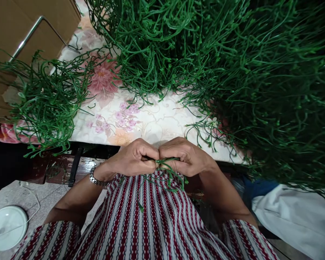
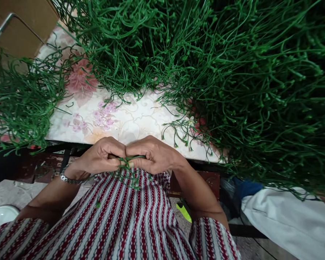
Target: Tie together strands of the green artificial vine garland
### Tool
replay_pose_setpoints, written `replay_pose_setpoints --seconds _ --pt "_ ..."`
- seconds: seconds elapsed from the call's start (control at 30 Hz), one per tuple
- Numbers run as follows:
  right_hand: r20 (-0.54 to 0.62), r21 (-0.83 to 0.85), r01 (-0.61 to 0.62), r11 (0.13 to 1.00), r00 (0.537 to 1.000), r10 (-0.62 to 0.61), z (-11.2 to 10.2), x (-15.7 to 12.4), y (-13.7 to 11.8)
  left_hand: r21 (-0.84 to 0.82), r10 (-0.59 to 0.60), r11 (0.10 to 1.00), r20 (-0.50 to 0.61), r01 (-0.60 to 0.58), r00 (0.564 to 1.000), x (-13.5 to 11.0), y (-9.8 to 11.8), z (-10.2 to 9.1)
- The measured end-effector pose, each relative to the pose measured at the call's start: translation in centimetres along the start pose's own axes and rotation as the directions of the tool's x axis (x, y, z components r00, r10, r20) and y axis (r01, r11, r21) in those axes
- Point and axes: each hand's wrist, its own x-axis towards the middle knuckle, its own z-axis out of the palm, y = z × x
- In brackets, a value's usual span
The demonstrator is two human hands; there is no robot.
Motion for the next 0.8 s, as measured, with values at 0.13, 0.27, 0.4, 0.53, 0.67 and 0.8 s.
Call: replay_pose_setpoints --seconds 0.13,0.27,0.4,0.53,0.67,0.8 --pt "-0.035 0.178 0.004 0.984 0.999 0.002 0.3 0.2 0.5 -0.085 -0.028 0.996 -0.008 0.027 1.000 -0.1 -0.5 0.0" --pt "-0.053 0.275 -0.002 0.961 0.998 0.017 0.8 0.2 0.8 -0.161 -0.038 0.986 0.028 0.042 0.999 -0.3 -0.9 0.0" --pt "-0.043 0.347 -0.016 0.938 0.999 0.033 1.3 0.3 1.2 -0.221 -0.031 0.974 0.056 0.042 0.998 -0.5 -1.2 0.1" --pt "-0.040 0.347 -0.027 0.938 0.998 0.044 1.4 0.3 1.0 -0.242 -0.055 0.968 0.064 0.069 0.996 -0.6 -1.3 0.1" --pt "-0.125 0.103 -0.091 0.991 0.987 0.104 1.2 0.1 0.4 -0.165 -0.126 0.979 -0.026 0.120 0.992 -0.4 -0.6 -0.2" --pt "-0.199 -0.135 -0.158 0.978 0.971 0.130 1.4 -0.1 0.0 -0.023 -0.094 0.995 -0.047 0.093 0.994 -0.2 0.0 -0.3"
